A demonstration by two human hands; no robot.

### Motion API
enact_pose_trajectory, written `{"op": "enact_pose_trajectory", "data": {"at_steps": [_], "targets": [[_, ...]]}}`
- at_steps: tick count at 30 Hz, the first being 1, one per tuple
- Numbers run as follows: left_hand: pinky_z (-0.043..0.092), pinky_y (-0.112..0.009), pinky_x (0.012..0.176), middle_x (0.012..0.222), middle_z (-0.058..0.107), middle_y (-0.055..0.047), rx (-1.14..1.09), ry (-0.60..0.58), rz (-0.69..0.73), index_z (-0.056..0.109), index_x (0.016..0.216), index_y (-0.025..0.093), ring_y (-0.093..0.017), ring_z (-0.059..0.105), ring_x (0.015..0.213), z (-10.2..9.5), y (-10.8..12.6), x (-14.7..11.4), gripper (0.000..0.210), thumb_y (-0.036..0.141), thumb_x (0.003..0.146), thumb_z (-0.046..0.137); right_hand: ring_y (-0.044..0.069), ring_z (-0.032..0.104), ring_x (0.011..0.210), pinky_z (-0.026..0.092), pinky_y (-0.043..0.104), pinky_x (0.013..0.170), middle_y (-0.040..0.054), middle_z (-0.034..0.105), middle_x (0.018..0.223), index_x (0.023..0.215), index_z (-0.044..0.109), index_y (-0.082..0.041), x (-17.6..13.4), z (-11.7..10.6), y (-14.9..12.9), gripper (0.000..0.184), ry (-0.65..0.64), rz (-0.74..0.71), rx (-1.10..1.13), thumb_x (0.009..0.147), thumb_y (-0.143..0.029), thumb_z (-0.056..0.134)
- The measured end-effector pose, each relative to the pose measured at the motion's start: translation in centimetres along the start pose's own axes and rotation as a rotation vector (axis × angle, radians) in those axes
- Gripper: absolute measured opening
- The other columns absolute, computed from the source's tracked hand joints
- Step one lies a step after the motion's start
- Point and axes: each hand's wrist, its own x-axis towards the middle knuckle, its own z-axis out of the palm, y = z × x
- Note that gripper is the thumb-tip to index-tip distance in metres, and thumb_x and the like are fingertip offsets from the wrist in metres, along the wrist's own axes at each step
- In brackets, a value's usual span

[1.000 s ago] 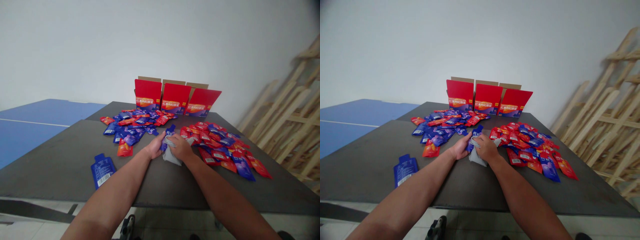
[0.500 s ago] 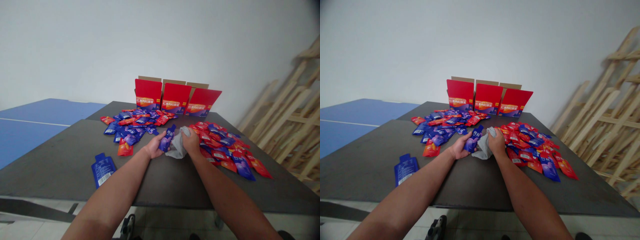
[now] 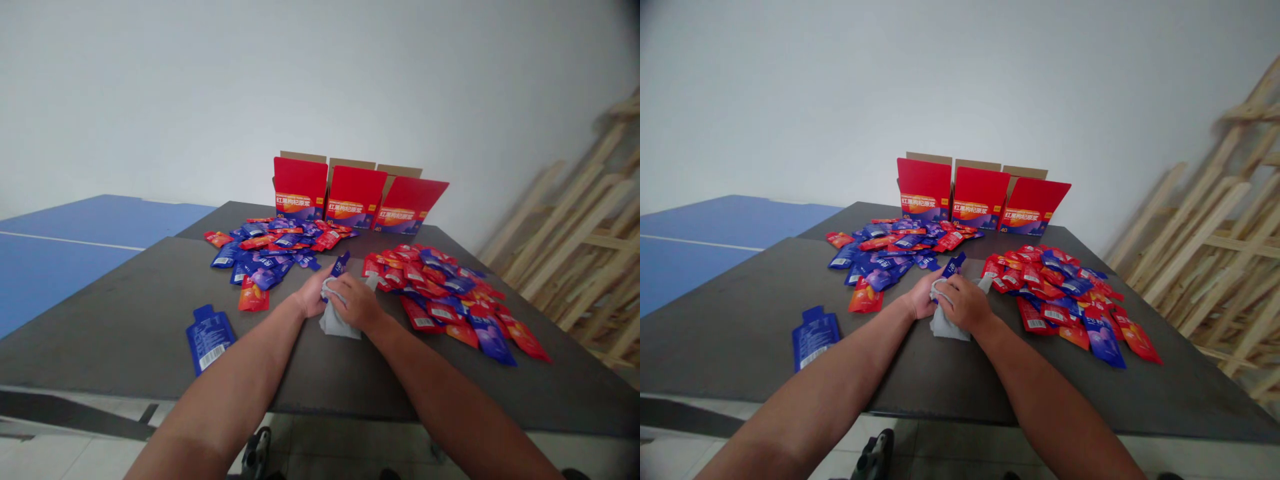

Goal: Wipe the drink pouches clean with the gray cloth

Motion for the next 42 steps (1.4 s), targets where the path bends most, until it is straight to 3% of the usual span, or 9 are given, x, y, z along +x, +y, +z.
{"op": "enact_pose_trajectory", "data": {"at_steps": [6, 10, 16, 22, 27, 32, 36, 39, 42], "targets": [[0.051, -0.030, 0.068, 0.076, 0.071, -0.009, 0.160, -0.030, -0.019, 0.067, 0.092, 0.012, -0.019, 0.066, 0.066, -0.2, -1.0, 0.4, 0.038, 0.046, 0.088, 0.052, 0.023, 0.057, 0.093, 0.048, 0.037, 0.084, 0.0102, 0.061, 0.095, 0.105, 0.059, -0.018, 0.3, 0.3, 1.4, 0.025, 0.287, 0.256, 0.040, 0.096, -0.032, 0.041], [0.049, -0.027, 0.062, 0.074, 0.069, -0.008, 0.199, -0.067, -0.013, 0.066, 0.089, 0.012, -0.017, 0.064, 0.063, -0.1, -1.1, 0.3, 0.038, 0.048, 0.086, 0.054, 0.024, 0.056, 0.093, 0.047, 0.040, 0.084, 0.0107, 0.061, 0.095, 0.103, 0.056, -0.017, 0.4, 0.6, 2.6, 0.027, 0.422, 0.460, 0.073, 0.095, -0.036, 0.038], [0.026, -0.017, 0.037, 0.060, 0.055, 0.000, 0.193, -0.081, -0.037, 0.060, 0.081, 0.016, -0.009, 0.047, 0.045, 0.1, -0.4, -0.2, 0.026, 0.041, 0.082, 0.060, 0.024, 0.057, 0.094, 0.045, 0.039, 0.084, 0.0119, 0.063, 0.098, 0.102, 0.055, -0.017, 0.4, 0.5, 4.4, 0.031, 0.449, 0.694, 0.142, 0.092, -0.041, 0.038], [0.030, -0.020, 0.041, 0.065, 0.054, -0.005, -0.053, -0.209, -0.073, 0.060, 0.084, 0.013, -0.013, 0.047, 0.053, -0.9, 0.6, -0.7, 0.025, 0.035, 0.083, 0.049, 0.023, 0.058, 0.085, 0.044, 0.036, 0.078, 0.0088, 0.064, 0.090, 0.094, 0.056, -0.018, 0.3, 0.5, 5.5, 0.027, 0.382, 0.782, 0.206, 0.088, -0.040, 0.043], [0.036, -0.022, 0.044, 0.093, 0.062, -0.012, -0.273, -0.218, 0.120, 0.061, 0.102, 0.011, -0.011, 0.049, 0.058, -1.5, 1.5, -0.5, 0.034, 0.034, 0.079, 0.050, 0.022, 0.058, 0.081, 0.046, 0.035, 0.076, 0.0058, 0.063, 0.084, 0.089, 0.058, -0.019, 0.2, 0.7, 5.2, 0.023, 0.347, 0.697, 0.227, 0.086, -0.040, 0.050], [0.042, -0.018, 0.050, 0.080, 0.063, -0.005, -0.279, 0.059, 0.340, 0.061, 0.088, 0.012, -0.008, 0.055, 0.060, -1.8, 2.0, 0.4, 0.010, 0.017, 0.081, 0.056, 0.022, 0.058, 0.087, 0.048, 0.038, 0.081, 0.0069, 0.062, 0.086, 0.092, 0.061, -0.020, 0.2, 0.3, 3.7, 0.020, 0.328, 0.368, 0.154, 0.088, -0.037, 0.053], [0.047, -0.016, 0.056, 0.082, 0.067, -0.005, -0.227, 0.249, 0.451, 0.062, 0.092, 0.012, -0.009, 0.062, 0.067, -1.8, 2.1, 1.3, 0.013, 0.008, 0.081, 0.057, 0.021, 0.058, 0.087, 0.050, 0.037, 0.081, 0.0071, 0.061, 0.089, 0.100, 0.062, -0.020, -0.1, -0.3, 2.6, 0.020, 0.276, 0.151, 0.116, 0.091, -0.035, 0.052], [0.052, -0.024, 0.066, 0.086, 0.069, -0.008, -0.129, 0.263, 0.520, 0.061, 0.097, 0.013, -0.013, 0.065, 0.071, -1.6, 1.8, 1.7, 0.016, 0.008, 0.083, 0.054, 0.019, 0.058, 0.084, 0.051, 0.034, 0.076, 0.0066, 0.061, 0.089, 0.103, 0.064, -0.021, -0.3, -0.5, 2.4, 0.021, 0.169, 0.054, 0.084, 0.092, -0.035, 0.052], [0.053, -0.029, 0.072, 0.086, 0.069, -0.008, -0.037, 0.200, 0.563, 0.061, 0.097, 0.013, -0.015, 0.066, 0.072, -1.3, 1.3, 1.8, 0.015, 0.010, 0.084, 0.055, 0.017, 0.058, 0.079, 0.050, 0.030, 0.070, 0.0061, 0.062, 0.090, 0.103, 0.067, -0.022, -0.5, -0.5, 2.6, 0.022, 0.031, 0.028, 0.038, 0.090, -0.034, 0.054]]}}
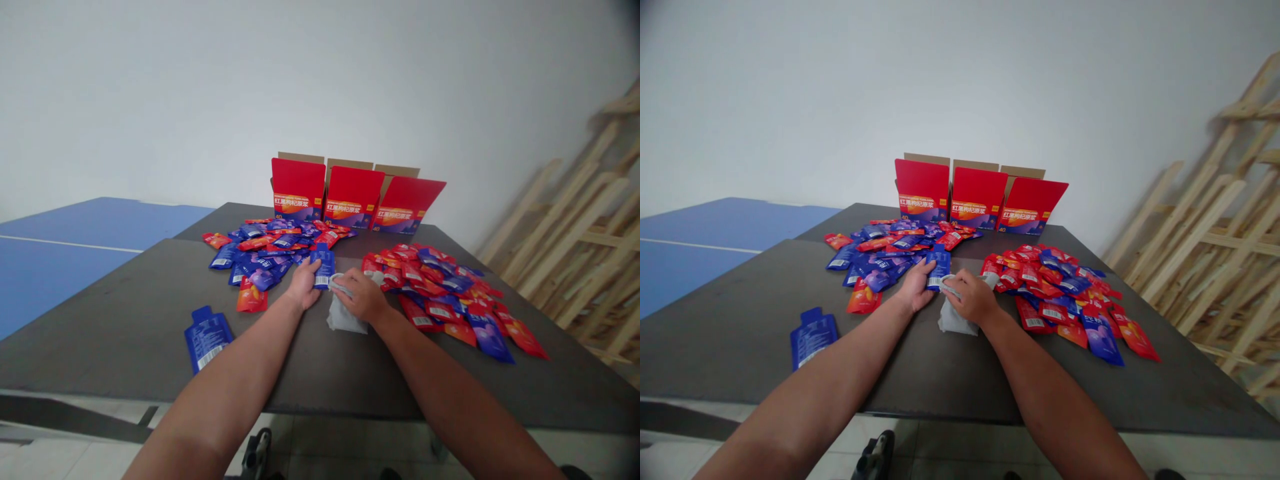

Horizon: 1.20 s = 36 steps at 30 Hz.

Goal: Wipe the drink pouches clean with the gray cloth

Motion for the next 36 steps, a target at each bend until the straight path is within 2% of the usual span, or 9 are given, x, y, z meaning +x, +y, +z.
{"op": "enact_pose_trajectory", "data": {"at_steps": [3, 6, 17, 22, 24, 28, 32, 34, 36], "targets": [[0.053, -0.028, 0.073, 0.084, 0.068, -0.006, 0.052, -0.080, 0.018, 0.062, 0.096, 0.014, -0.014, 0.065, 0.070, 0.2, -0.3, -0.5, 0.014, 0.013, 0.082, 0.058, 0.016, 0.058, 0.080, 0.049, 0.028, 0.069, 0.0055, 0.062, 0.092, 0.102, 0.069, -0.024, 0.0, 0.1, 0.5, 0.022, -0.119, 0.026, -0.019, 0.089, -0.035, 0.055], [0.051, -0.024, 0.066, 0.080, 0.067, -0.004, 0.114, -0.145, -0.007, 0.063, 0.095, 0.014, -0.012, 0.063, 0.063, 0.5, -0.4, -1.0, 0.015, 0.014, 0.080, 0.062, 0.018, 0.058, 0.081, 0.050, 0.031, 0.072, 0.0062, 0.062, 0.093, 0.103, 0.070, -0.026, 0.0, 0.3, 1.2, 0.025, -0.134, 0.088, -0.012, 0.089, -0.037, 0.053], [0.052, -0.026, 0.072, 0.091, 0.070, -0.010, 0.209, -0.296, -0.245, 0.067, 0.108, 0.013, -0.016, 0.067, 0.073, 0.9, -0.4, -2.6, 0.032, 0.009, 0.076, 0.065, 0.023, 0.060, 0.088, 0.047, 0.039, 0.084, 0.0089, 0.067, 0.090, 0.094, 0.069, -0.019, 0.5, 0.4, 2.9, 0.026, 0.167, 0.399, 0.078, 0.087, -0.037, 0.052], [0.054, -0.031, 0.068, 0.100, 0.068, -0.012, 0.220, -0.347, -0.350, 0.063, 0.115, 0.016, -0.018, 0.067, 0.071, 0.5, -0.2, -2.6, 0.036, 0.011, 0.079, 0.061, 0.021, 0.060, 0.073, 0.048, 0.034, 0.069, 0.0078, 0.069, 0.082, 0.082, 0.068, -0.017, 1.0, -0.5, 3.1, 0.032, 0.264, 0.651, 0.160, 0.087, -0.043, 0.050], [0.055, -0.033, 0.067, 0.102, 0.068, -0.012, 0.179, -0.333, -0.342, 0.061, 0.117, 0.018, -0.019, 0.067, 0.073, 0.5, -0.1, -2.4, 0.037, 0.013, 0.081, 0.059, 0.020, 0.059, 0.071, 0.048, 0.034, 0.068, 0.0070, 0.068, 0.080, 0.081, 0.067, -0.017, 1.1, -0.7, 3.0, 0.034, 0.304, 0.687, 0.158, 0.088, -0.044, 0.048], [0.055, -0.034, 0.072, 0.100, 0.068, -0.008, 0.029, -0.170, -0.249, 0.058, 0.118, 0.022, -0.018, 0.068, 0.076, 0.3, 0.3, -1.5, 0.035, 0.015, 0.083, 0.056, 0.021, 0.059, 0.081, 0.049, 0.035, 0.077, 0.0074, 0.067, 0.085, 0.090, 0.069, -0.018, 0.9, -0.6, 2.1, 0.029, 0.282, 0.455, 0.083, 0.088, -0.041, 0.050], [0.055, -0.035, 0.072, 0.092, 0.069, -0.008, -0.041, -0.044, -0.302, 0.059, 0.112, 0.017, -0.018, 0.068, 0.074, 0.2, 0.6, -0.9, 0.027, 0.028, 0.088, 0.053, 0.019, 0.059, 0.084, 0.049, 0.032, 0.075, 0.0066, 0.064, 0.090, 0.100, 0.069, -0.023, 0.3, -0.1, 0.3, 0.025, -0.038, 0.087, 0.058, 0.088, -0.038, 0.053], [0.054, -0.035, 0.072, 0.087, 0.069, -0.010, -0.048, -0.047, -0.348, 0.062, 0.106, 0.013, -0.020, 0.068, 0.073, 0.2, 0.6, -0.9, 0.032, 0.038, 0.089, 0.051, 0.018, 0.059, 0.083, 0.049, 0.030, 0.074, 0.0053, 0.064, 0.092, 0.101, 0.069, -0.026, 0.1, 0.1, -0.5, 0.022, -0.172, -0.008, 0.036, 0.088, -0.036, 0.054], [0.054, -0.034, 0.072, 0.083, 0.070, -0.011, -0.037, -0.088, -0.371, 0.064, 0.101, 0.011, -0.020, 0.067, 0.072, 0.3, 0.5, -1.1, 0.037, 0.043, 0.090, 0.049, 0.017, 0.058, 0.082, 0.048, 0.029, 0.074, 0.0046, 0.063, 0.092, 0.100, 0.070, -0.027, 0.0, 0.2, -0.9, 0.020, -0.212, -0.029, 0.015, 0.087, -0.033, 0.056]]}}
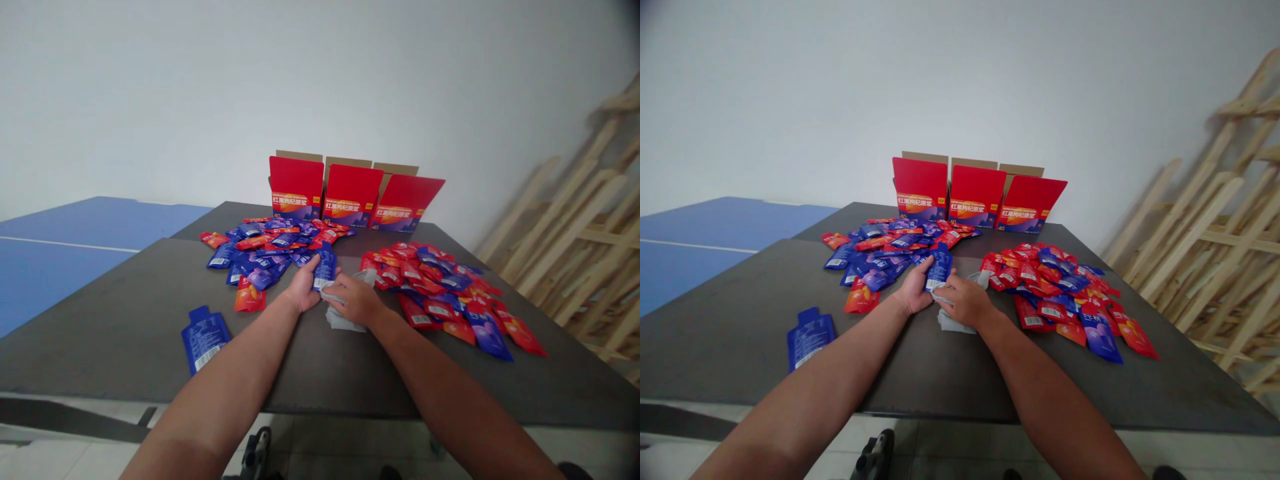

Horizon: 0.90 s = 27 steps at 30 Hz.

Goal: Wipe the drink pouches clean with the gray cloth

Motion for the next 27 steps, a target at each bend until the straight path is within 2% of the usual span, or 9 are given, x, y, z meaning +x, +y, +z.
{"op": "enact_pose_trajectory", "data": {"at_steps": [7, 13, 17, 20, 23, 27], "targets": [[0.051, -0.026, 0.066, 0.080, 0.070, -0.008, 0.088, -0.146, -0.026, 0.067, 0.093, 0.011, -0.015, 0.064, 0.064, 0.2, -0.7, -0.3, 0.038, 0.044, 0.091, 0.050, 0.018, 0.058, 0.083, 0.050, 0.031, 0.073, 0.0059, 0.060, 0.094, 0.107, 0.069, -0.025, 0.1, 0.5, 0.8, 0.025, 0.098, 0.091, 0.018, 0.090, -0.035, 0.053], [0.051, -0.028, 0.072, 0.085, 0.071, -0.009, 0.176, -0.146, -0.076, 0.066, 0.101, 0.012, -0.017, 0.067, 0.072, 0.2, -1.2, -0.6, 0.036, 0.043, 0.089, 0.055, 0.021, 0.058, 0.086, 0.050, 0.036, 0.080, 0.0082, 0.063, 0.095, 0.106, 0.068, -0.021, 0.4, 0.6, 1.7, 0.029, 0.243, 0.238, 0.086, 0.091, -0.037, 0.050], [0.051, -0.028, 0.072, 0.087, 0.072, -0.009, 0.220, -0.133, -0.062, 0.067, 0.103, 0.013, -0.017, 0.067, 0.073, 0.3, -1.4, -0.9, 0.032, 0.039, 0.089, 0.056, 0.023, 0.059, 0.091, 0.049, 0.040, 0.086, 0.0093, 0.066, 0.094, 0.102, 0.069, -0.020, 0.7, 0.1, 2.2, 0.029, 0.402, 0.378, 0.115, 0.090, -0.039, 0.050], [0.051, -0.027, 0.065, 0.083, 0.071, -0.008, 0.251, -0.133, -0.062, 0.067, 0.101, 0.013, -0.016, 0.065, 0.065, 0.3, -1.5, -0.9, 0.029, 0.037, 0.089, 0.056, 0.024, 0.060, 0.091, 0.048, 0.040, 0.086, 0.0088, 0.068, 0.094, 0.097, 0.069, -0.020, 0.9, -0.3, 3.0, 0.030, 0.501, 0.500, 0.175, 0.088, -0.042, 0.051], [0.048, -0.025, 0.053, 0.083, 0.069, -0.007, 0.275, -0.143, -0.064, 0.065, 0.102, 0.014, -0.015, 0.063, 0.061, 0.3, -1.5, -0.9, 0.028, 0.036, 0.088, 0.058, 0.024, 0.062, 0.087, 0.048, 0.039, 0.082, 0.0088, 0.070, 0.093, 0.095, 0.069, -0.018, 0.8, -0.6, 4.2, 0.033, 0.534, 0.661, 0.261, 0.085, -0.045, 0.052], [0.049, -0.025, 0.054, 0.088, 0.068, -0.009, 0.227, -0.153, -0.080, 0.064, 0.104, 0.013, -0.015, 0.063, 0.067, 0.2, -0.9, -1.1, 0.028, 0.035, 0.087, 0.058, 0.024, 0.063, 0.081, 0.049, 0.038, 0.076, 0.0087, 0.071, 0.090, 0.096, 0.069, -0.016, 0.7, -0.9, 5.0, 0.037, 0.558, 0.813, 0.335, 0.083, -0.048, 0.052]]}}
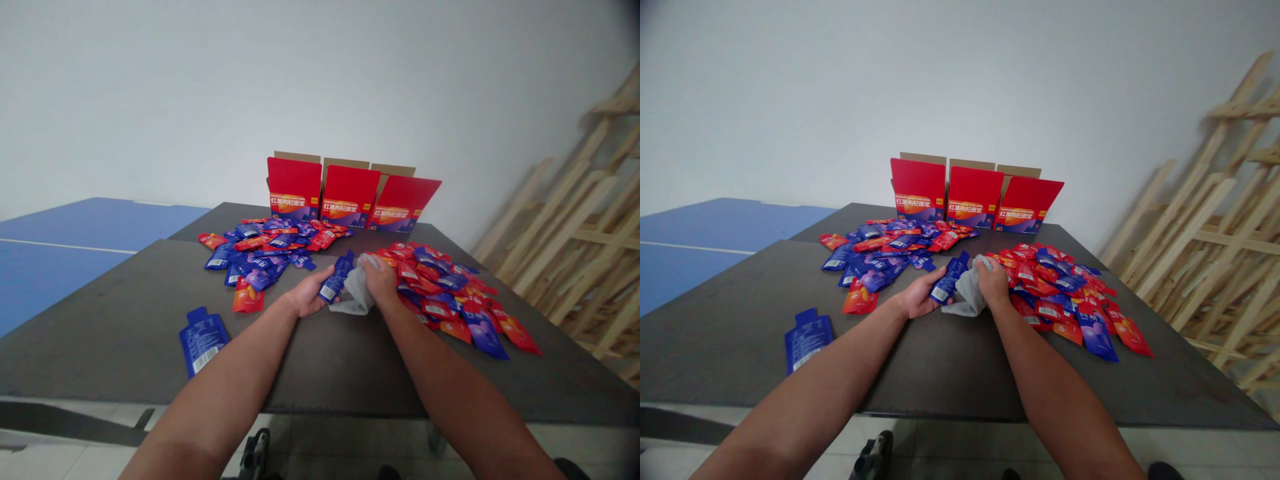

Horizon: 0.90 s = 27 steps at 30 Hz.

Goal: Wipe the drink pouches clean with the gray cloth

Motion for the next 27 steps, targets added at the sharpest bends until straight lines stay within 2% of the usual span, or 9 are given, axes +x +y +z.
{"op": "enact_pose_trajectory", "data": {"at_steps": [2, 4, 9, 11, 13, 15, 18, 23, 27], "targets": [[0.049, -0.025, 0.055, 0.091, 0.068, -0.011, -0.062, -0.017, -0.008, 0.064, 0.106, 0.012, -0.016, 0.064, 0.069, -0.1, 0.4, -0.1, 0.031, 0.036, 0.088, 0.056, 0.024, 0.062, 0.082, 0.049, 0.039, 0.078, 0.0089, 0.070, 0.091, 0.096, 0.069, -0.016, -0.3, -0.1, -0.3, 0.036, 0.011, -0.047, -0.015, 0.084, -0.046, 0.052], [0.048, -0.026, 0.055, 0.092, 0.069, -0.011, -0.130, -0.021, 0.006, 0.064, 0.106, 0.012, -0.017, 0.064, 0.071, -0.3, 0.8, -0.1, 0.034, 0.039, 0.088, 0.053, 0.024, 0.061, 0.086, 0.049, 0.039, 0.081, 0.0093, 0.069, 0.092, 0.096, 0.069, -0.016, -1.0, 0.0, -0.9, 0.033, -0.026, -0.206, -0.050, 0.086, -0.043, 0.051], [0.048, -0.026, 0.056, 0.076, 0.068, -0.007, -0.209, 0.044, 0.056, 0.066, 0.089, 0.012, -0.016, 0.062, 0.061, -0.5, 0.8, 0.2, 0.033, 0.041, 0.086, 0.049, 0.021, 0.058, 0.089, 0.050, 0.035, 0.082, 0.0080, 0.063, 0.094, 0.106, 0.067, -0.021, -4.2, 0.7, -2.6, 0.027, -0.315, -0.693, -0.177, 0.089, -0.035, 0.051], [0.050, -0.027, 0.060, 0.071, 0.067, -0.008, -0.205, 0.047, 0.026, 0.065, 0.082, 0.012, -0.017, 0.063, 0.061, -0.4, 0.6, 0.2, 0.036, 0.043, 0.087, 0.048, 0.019, 0.057, 0.087, 0.050, 0.033, 0.079, 0.0068, 0.061, 0.093, 0.107, 0.067, -0.023, -5.1, 1.0, -3.0, 0.025, -0.409, -0.816, -0.227, 0.089, -0.031, 0.053], [0.051, -0.029, 0.063, 0.070, 0.067, -0.008, -0.186, 0.041, -0.026, 0.064, 0.079, 0.012, -0.019, 0.065, 0.064, -0.2, 0.4, 0.2, 0.039, 0.046, 0.087, 0.048, 0.019, 0.057, 0.083, 0.050, 0.032, 0.075, 0.0060, 0.060, 0.089, 0.107, 0.067, -0.023, -5.6, 1.2, -3.3, 0.023, -0.439, -0.873, -0.254, 0.088, -0.028, 0.055], [0.051, -0.029, 0.064, 0.071, 0.068, -0.008, -0.157, 0.034, -0.091, 0.065, 0.081, 0.013, -0.019, 0.066, 0.065, 0.0, 0.2, 0.1, 0.038, 0.048, 0.086, 0.050, 0.019, 0.056, 0.081, 0.050, 0.032, 0.073, 0.0063, 0.059, 0.088, 0.106, 0.067, -0.022, -5.7, 1.4, -3.5, 0.022, -0.416, -0.861, -0.252, 0.088, -0.027, 0.056], [0.052, -0.030, 0.066, 0.074, 0.070, -0.008, -0.108, 0.038, -0.159, 0.065, 0.089, 0.012, -0.020, 0.067, 0.068, 0.4, -0.1, 0.0, 0.037, 0.046, 0.086, 0.052, 0.020, 0.057, 0.083, 0.050, 0.034, 0.074, 0.0069, 0.059, 0.091, 0.105, 0.065, -0.022, -5.5, 1.5, -3.4, 0.021, -0.337, -0.763, -0.228, 0.090, -0.029, 0.053], [0.052, -0.031, 0.074, 0.079, 0.072, -0.009, -0.025, 0.016, -0.161, 0.065, 0.097, 0.011, -0.021, 0.069, 0.075, 0.9, -0.3, -0.2, 0.035, 0.041, 0.089, 0.050, 0.022, 0.058, 0.094, 0.048, 0.038, 0.085, 0.0088, 0.062, 0.097, 0.106, 0.061, -0.020, -4.6, 1.7, -2.9, 0.024, -0.138, -0.579, -0.133, 0.093, -0.033, 0.045], [0.052, -0.030, 0.072, 0.080, 0.072, -0.008, 0.005, -0.039, -0.127, 0.066, 0.099, 0.013, -0.019, 0.068, 0.072, 1.0, -0.6, -0.4, 0.039, 0.046, 0.090, 0.048, 0.023, 0.059, 0.096, 0.046, 0.038, 0.088, 0.0096, 0.066, 0.098, 0.103, 0.061, -0.018, -3.6, 1.6, -2.6, 0.027, -0.008, -0.379, -0.047, 0.092, -0.036, 0.045]]}}
